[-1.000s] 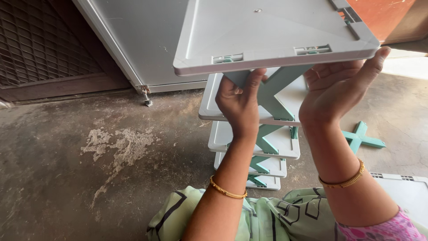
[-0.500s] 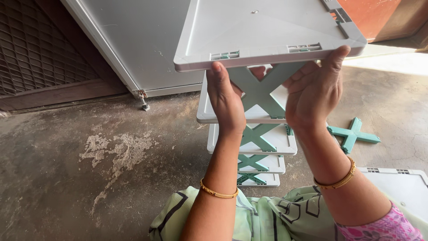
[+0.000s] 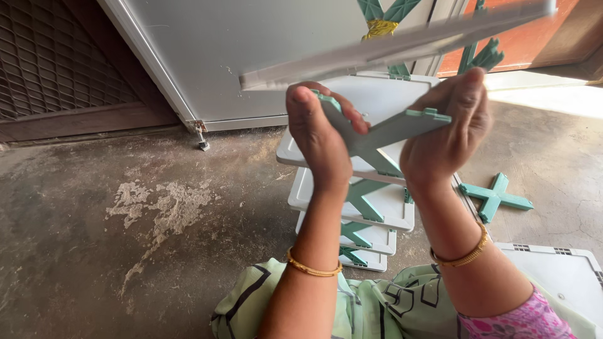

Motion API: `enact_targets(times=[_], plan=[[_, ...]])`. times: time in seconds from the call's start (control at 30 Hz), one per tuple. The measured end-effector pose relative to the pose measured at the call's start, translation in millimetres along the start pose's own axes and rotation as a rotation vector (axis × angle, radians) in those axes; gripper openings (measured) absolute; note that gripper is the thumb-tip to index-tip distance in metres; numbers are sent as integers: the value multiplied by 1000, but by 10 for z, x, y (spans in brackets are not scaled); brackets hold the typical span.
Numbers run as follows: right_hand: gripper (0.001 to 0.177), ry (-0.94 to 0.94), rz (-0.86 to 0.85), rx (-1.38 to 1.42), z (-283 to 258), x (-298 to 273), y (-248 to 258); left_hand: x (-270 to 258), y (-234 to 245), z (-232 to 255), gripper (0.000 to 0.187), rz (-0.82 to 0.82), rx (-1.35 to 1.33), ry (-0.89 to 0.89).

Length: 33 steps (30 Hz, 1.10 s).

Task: The person assembles multiple foldable stools by attaching teal X-shaped leg supports to white square seats. They handle each stool individually, inserting the legs into the seat slots and stacking the completed units.

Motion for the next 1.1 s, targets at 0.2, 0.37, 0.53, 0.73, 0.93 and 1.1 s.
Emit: enact_targets(times=[0.2, 0.37, 0.53, 0.73, 0.93, 1.1], plan=[[32, 235, -4, -273, -294, 372, 9, -6, 28, 35, 44, -35, 6, 71], [8, 469, -527, -721, -859, 770, -251, 9, 95, 48, 48, -32, 79, 90], [41, 347, -1157, -986, -936, 815, -575, 24, 149, 63, 52, -24, 168, 46], [44, 216, -1202, -997, -796, 744, -683, -2, 182, 46, 54, -23, 174, 41], [18, 282, -916, -837, -771, 747, -498, -85, 194, 144, 36, 192, 324, -137], [6, 358, -835, -933, -914, 894, -287, -297, 16, 425, 31, 329, 581, -434]])
Point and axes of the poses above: each hand's wrist, its own x-axis towards the middle knuckle, its own y-axis out of the back of the hand, z = x × y, the point moved 6 cm from there along x, towards the middle knuckle, and after that the axes turned 12 degrees about y, right-handed, at the moved point
